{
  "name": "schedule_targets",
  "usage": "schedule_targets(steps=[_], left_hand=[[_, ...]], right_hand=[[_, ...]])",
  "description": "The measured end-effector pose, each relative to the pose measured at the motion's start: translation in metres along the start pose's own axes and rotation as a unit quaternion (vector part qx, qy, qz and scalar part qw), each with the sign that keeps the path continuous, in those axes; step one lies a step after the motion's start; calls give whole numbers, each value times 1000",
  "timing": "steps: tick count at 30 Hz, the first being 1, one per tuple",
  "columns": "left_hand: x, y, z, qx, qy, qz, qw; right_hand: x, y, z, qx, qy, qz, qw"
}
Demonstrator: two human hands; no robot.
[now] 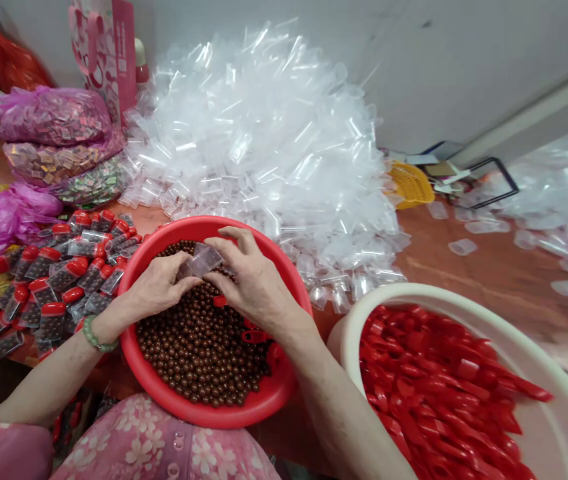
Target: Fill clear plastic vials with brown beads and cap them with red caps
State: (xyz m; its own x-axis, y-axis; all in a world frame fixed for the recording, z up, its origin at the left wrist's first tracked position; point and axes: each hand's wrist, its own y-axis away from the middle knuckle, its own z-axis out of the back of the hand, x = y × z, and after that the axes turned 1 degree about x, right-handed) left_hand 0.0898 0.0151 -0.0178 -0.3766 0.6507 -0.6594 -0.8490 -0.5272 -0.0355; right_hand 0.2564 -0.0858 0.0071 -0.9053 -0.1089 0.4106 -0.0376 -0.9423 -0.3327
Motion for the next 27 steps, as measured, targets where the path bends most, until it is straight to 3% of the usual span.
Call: schedule_targets(steps=[3, 5, 9, 12, 16, 19, 23, 27], left_hand=[[4, 2, 7, 64, 115, 13, 991], [7, 5, 11, 124, 215, 18, 968], [12, 14, 18, 245, 351, 44, 903], [10, 22, 23, 300, 300, 18, 905], [-6, 38, 23, 229, 15, -26, 973], [-20, 48, 19, 190, -149, -48, 969], [-24, 50, 17, 177, -187, -95, 962], [-13, 49, 25, 171, -176, -73, 967]], right_hand=[[8, 1, 5, 86, 155, 98, 979], [12, 1, 7, 129, 213, 140, 958], [22, 2, 10, 196, 183, 178, 947], [33, 7, 11, 243, 139, 151, 948], [42, 14, 7, 299, 101, 99, 944], [42, 17, 6, 325, 54, 44, 943], [36, 23, 11, 311, 22, 16, 950], [17, 41, 21, 249, 65, 1, 966]])
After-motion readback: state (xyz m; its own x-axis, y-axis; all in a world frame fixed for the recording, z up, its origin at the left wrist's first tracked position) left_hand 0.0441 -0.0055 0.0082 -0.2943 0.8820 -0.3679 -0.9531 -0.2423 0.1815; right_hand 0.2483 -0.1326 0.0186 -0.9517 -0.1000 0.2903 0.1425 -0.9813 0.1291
